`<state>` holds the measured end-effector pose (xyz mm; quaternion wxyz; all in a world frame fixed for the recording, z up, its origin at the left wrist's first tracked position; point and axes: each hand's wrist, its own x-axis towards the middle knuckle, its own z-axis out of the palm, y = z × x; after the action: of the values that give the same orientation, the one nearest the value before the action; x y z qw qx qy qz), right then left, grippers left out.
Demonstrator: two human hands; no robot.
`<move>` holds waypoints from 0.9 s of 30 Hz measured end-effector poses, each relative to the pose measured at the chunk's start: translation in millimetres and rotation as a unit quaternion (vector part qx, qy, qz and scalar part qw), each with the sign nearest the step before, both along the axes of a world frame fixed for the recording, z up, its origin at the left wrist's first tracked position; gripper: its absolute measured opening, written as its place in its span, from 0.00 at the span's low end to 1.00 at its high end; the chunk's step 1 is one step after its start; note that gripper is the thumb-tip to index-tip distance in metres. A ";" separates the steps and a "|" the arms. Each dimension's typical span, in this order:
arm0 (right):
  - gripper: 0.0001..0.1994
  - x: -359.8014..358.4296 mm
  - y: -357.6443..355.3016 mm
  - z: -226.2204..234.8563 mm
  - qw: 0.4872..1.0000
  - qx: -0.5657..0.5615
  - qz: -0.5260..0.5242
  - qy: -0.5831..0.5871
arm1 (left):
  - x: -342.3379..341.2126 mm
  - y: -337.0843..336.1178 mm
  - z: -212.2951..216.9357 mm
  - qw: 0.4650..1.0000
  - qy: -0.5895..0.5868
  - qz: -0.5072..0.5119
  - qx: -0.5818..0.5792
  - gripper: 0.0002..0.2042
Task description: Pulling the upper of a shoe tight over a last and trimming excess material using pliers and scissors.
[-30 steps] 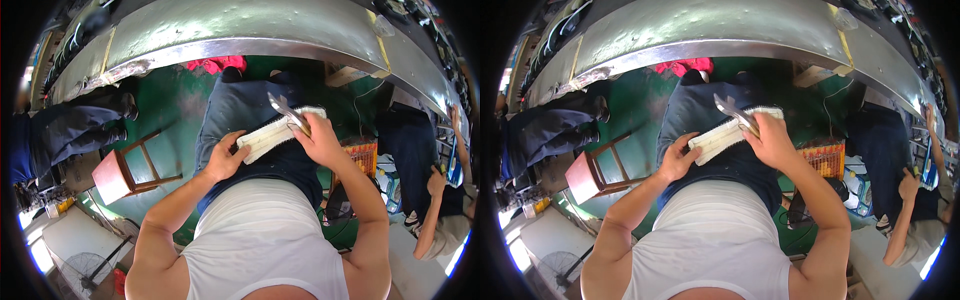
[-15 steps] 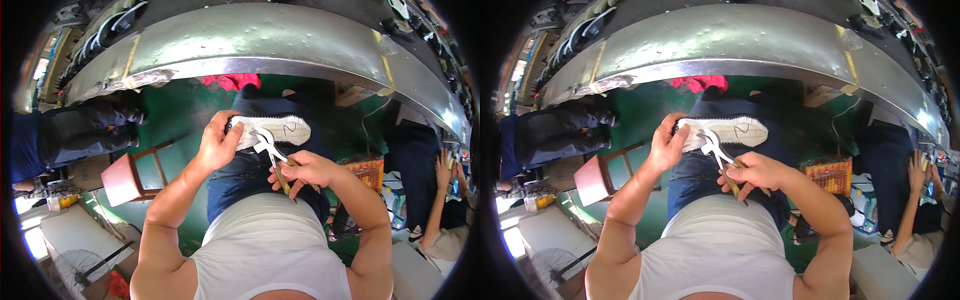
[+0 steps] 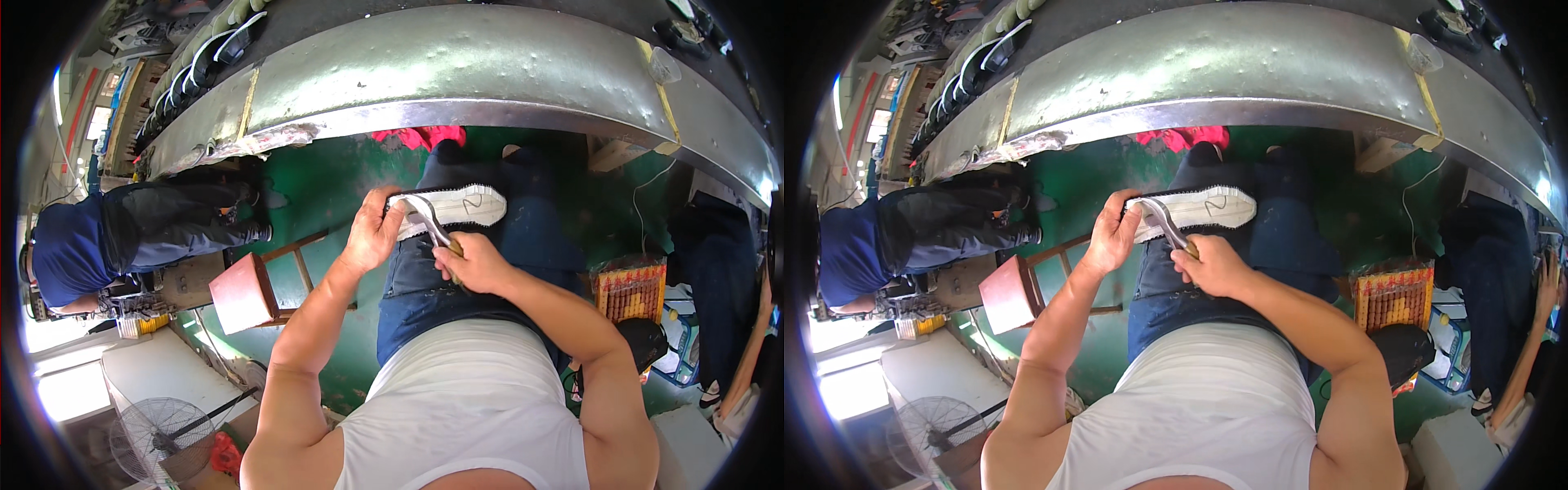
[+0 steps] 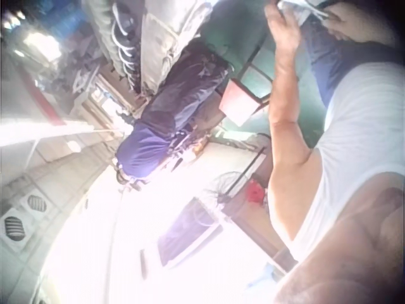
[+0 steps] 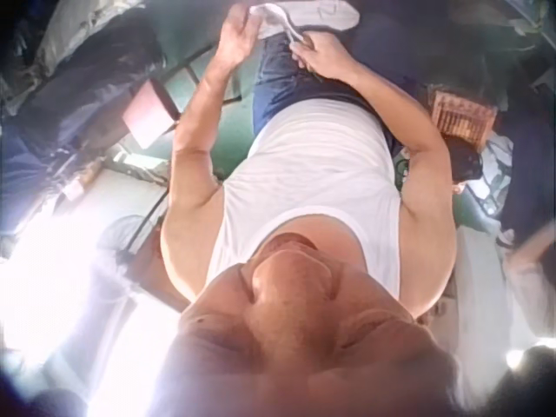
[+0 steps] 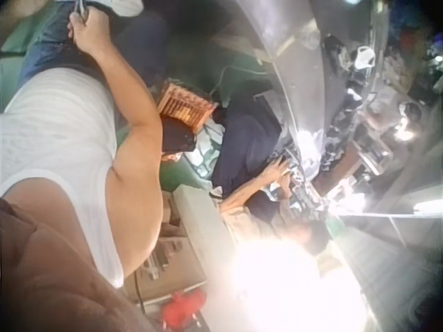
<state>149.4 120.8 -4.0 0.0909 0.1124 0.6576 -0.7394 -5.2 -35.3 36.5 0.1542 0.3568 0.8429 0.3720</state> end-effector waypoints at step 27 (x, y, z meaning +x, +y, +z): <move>0.12 33.0 21.5 2.5 0.977 0.201 0.058 -0.037 | 3.0 23.5 -15.7 0.998 -0.054 0.007 0.015 0.15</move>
<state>182.4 142.3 -1.5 0.1333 0.1169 0.7941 -0.5813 -2.2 -11.8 20.8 0.1911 0.3325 0.8303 0.4044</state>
